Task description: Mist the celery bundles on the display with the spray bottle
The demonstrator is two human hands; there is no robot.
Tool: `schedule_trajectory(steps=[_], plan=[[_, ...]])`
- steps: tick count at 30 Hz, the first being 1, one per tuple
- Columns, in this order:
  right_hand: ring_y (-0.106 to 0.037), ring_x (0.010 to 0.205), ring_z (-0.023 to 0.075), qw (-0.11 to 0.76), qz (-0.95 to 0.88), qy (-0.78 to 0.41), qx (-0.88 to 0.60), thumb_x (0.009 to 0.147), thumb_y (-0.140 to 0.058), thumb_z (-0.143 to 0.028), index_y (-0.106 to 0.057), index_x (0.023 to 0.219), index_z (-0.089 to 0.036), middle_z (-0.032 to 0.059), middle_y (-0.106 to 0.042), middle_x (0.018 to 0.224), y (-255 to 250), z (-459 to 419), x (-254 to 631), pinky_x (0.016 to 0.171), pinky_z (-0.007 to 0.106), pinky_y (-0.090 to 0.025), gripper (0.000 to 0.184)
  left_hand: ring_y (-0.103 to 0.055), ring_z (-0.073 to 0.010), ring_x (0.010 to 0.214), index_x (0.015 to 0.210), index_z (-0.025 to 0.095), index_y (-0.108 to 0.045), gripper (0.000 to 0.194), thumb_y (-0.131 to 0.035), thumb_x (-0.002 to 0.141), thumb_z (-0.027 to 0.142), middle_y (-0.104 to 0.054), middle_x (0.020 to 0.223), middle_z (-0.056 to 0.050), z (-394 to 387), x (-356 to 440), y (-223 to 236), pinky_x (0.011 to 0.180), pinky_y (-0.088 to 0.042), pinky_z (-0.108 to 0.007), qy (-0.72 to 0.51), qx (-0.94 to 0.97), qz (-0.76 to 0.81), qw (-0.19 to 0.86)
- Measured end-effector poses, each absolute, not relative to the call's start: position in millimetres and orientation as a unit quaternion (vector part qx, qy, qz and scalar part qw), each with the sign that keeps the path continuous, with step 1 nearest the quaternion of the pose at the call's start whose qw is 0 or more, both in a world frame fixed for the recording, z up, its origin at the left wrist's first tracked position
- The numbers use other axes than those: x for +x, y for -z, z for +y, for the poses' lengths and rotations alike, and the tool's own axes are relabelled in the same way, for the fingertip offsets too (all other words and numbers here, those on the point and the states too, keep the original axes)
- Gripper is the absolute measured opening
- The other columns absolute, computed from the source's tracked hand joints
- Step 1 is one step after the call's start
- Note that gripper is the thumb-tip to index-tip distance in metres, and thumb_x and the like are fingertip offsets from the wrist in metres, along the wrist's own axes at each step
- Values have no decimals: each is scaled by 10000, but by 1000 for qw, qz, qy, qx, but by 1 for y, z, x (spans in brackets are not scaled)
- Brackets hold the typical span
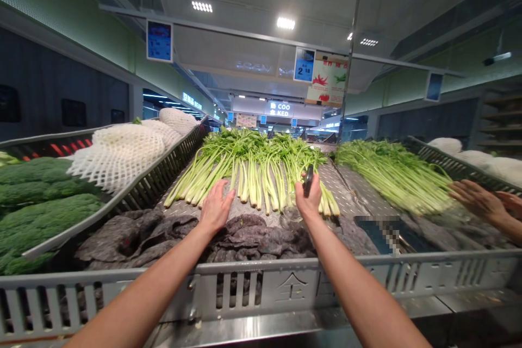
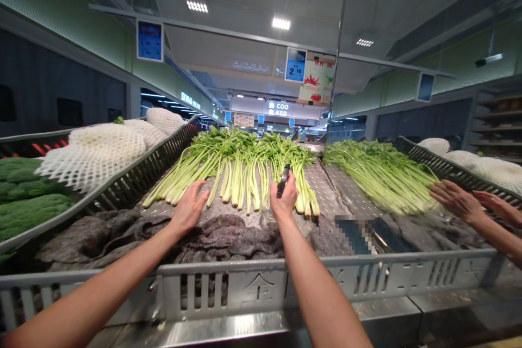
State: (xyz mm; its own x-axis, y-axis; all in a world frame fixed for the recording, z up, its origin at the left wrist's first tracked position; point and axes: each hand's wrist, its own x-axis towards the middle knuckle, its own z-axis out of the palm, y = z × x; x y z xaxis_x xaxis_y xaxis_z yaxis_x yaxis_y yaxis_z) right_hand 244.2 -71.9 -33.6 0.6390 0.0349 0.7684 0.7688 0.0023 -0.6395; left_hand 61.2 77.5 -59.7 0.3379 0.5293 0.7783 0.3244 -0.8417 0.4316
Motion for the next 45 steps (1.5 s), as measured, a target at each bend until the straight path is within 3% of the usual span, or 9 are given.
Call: schedule_trajectory(steps=[5, 18, 29, 38, 45], plan=[[-504, 612, 163, 613, -364, 226, -663, 646, -416, -295, -503, 832, -194, 3, -562, 694, 36, -70, 243, 598, 272, -369, 229, -393, -238, 1137, 1109, 144, -423, 443, -282, 794, 422, -463, 1176, -124, 80, 61, 59, 960, -313, -414, -508, 814, 267, 93], [-489, 617, 174, 616, -314, 261, -673, 644, -414, -284, -479, 929, -172, 15, -541, 710, 35, -71, 245, 631, 313, -361, 313, -393, -235, 1140, 1112, 130, -432, 464, -281, 789, 428, -460, 1181, -128, 81, 61, 59, 965, -311, -410, -509, 811, 274, 84], [-488, 569, 164, 586, -360, 216, -694, 658, -415, -306, -511, 827, -189, -4, -547, 640, 38, -69, 241, 583, 292, -355, 227, -386, -236, 1145, 1127, 122, -424, 479, -271, 793, 429, -457, 1184, -133, 79, 61, 58, 964, -309, -411, -505, 812, 282, 80], [-523, 754, 197, 637, -314, 314, -630, 642, -421, -311, -451, 1006, -165, 63, -578, 917, 34, -71, 242, 697, 317, -353, 393, -354, -246, 1172, 1142, 112, -412, 478, -271, 798, 413, -426, 1227, -143, 78, 61, 59, 968, -298, -430, -498, 814, 288, 85], [-494, 628, 183, 610, -308, 214, -698, 638, -432, -334, -496, 775, -190, 13, -552, 680, 37, -71, 247, 621, 301, -342, 208, -355, -246, 1172, 1135, 111, -418, 463, -281, 799, 399, -423, 1231, -146, 77, 61, 59, 965, -304, -433, -496, 815, 289, 84]])
